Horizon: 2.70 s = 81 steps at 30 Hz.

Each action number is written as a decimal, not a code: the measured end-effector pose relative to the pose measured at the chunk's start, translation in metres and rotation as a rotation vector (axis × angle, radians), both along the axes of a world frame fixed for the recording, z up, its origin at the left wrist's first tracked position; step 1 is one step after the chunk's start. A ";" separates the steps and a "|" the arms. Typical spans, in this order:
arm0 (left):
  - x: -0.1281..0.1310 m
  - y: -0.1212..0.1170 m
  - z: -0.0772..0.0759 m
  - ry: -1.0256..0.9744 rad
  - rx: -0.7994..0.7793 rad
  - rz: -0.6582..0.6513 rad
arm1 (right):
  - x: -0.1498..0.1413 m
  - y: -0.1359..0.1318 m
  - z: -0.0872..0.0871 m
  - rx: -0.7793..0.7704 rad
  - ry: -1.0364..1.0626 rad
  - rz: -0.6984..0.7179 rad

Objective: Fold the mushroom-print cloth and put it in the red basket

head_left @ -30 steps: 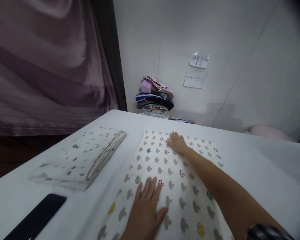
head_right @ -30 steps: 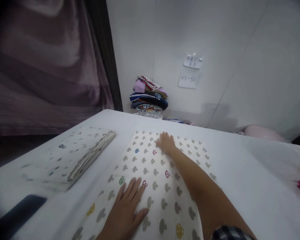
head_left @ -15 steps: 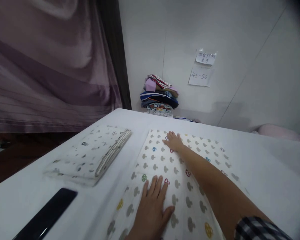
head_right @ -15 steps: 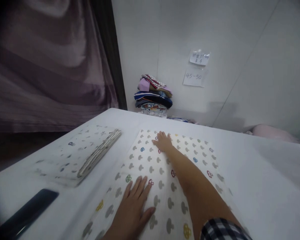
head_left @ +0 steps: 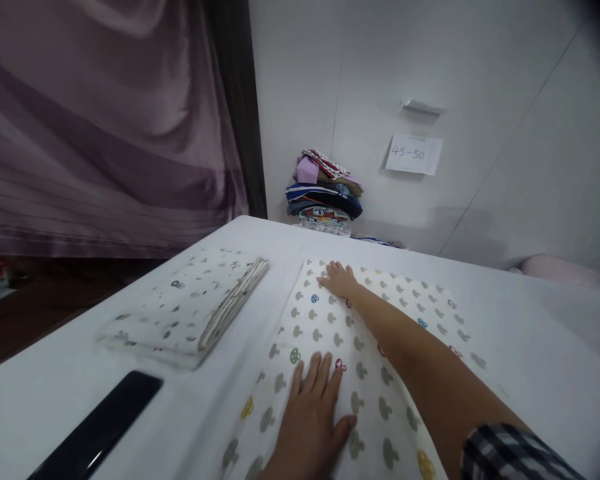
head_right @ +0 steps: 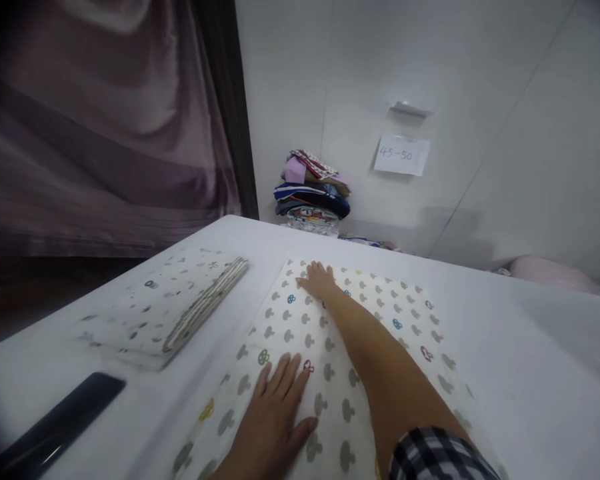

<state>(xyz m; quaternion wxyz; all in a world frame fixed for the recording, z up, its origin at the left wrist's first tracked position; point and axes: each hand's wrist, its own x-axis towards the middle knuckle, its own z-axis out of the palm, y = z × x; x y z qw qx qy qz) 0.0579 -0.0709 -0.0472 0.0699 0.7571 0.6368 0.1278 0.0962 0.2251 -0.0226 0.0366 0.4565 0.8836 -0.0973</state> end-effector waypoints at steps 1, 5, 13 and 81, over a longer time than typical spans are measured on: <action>0.000 0.000 0.000 -0.002 0.005 -0.001 | -0.002 -0.001 0.002 0.004 0.003 -0.001; 0.001 0.000 -0.001 0.000 0.014 -0.002 | -0.021 -0.008 0.003 0.025 0.053 0.071; -0.001 0.000 -0.006 0.032 0.076 -0.005 | -0.038 -0.017 -0.003 -0.022 0.106 0.124; -0.068 -0.129 0.051 -0.380 -0.162 0.879 | 0.391 -0.387 -0.027 0.481 0.377 0.283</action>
